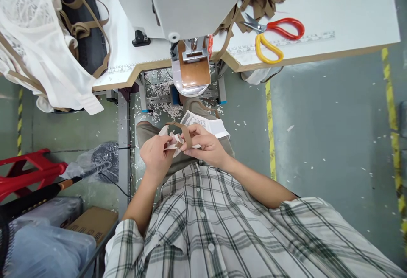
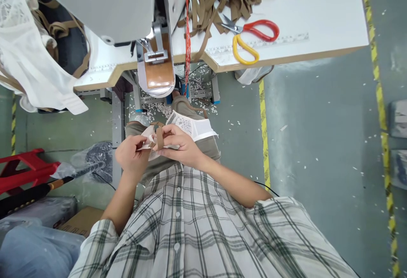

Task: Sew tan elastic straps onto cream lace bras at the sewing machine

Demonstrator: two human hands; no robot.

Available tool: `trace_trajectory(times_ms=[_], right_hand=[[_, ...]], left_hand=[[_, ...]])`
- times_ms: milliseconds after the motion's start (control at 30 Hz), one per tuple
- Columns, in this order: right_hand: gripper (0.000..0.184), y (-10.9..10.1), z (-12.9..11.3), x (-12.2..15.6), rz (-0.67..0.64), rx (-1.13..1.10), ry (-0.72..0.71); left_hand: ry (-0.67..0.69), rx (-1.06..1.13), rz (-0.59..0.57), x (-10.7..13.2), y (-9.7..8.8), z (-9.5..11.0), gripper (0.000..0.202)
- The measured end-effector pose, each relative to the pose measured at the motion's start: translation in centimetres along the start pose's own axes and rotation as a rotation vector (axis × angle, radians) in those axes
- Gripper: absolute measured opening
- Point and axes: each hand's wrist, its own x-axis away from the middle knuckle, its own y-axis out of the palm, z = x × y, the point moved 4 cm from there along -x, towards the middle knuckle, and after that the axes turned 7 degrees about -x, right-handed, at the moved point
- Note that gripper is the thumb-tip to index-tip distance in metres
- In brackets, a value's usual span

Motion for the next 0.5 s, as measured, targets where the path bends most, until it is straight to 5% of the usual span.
trace_trajectory(times_ms=[100,200,333,500], right_hand=[[0.022,-2.4,1.3,-1.0,0.052,0.223,0.06],[0.037,-6.8,4.5,-2.1,0.228,0.511,0.249],[0.044,-10.3,8.9,-2.9,0.18,0.771,0.454],[0.036,-8.5,11.8,-4.2,0.018,0.821,0.475]], left_hand=[[-0.252,0.167,-0.323,-0.1,0.7,-1.0,0.022],[-0.468,0.306,-0.562,0.5,1.4,-2.6,0.03],[-0.617,0.395,-0.592,1.6,2.0,-4.5,0.033],[-0.673,0.451,-0.572,2.2,2.5,-4.8,0.034]])
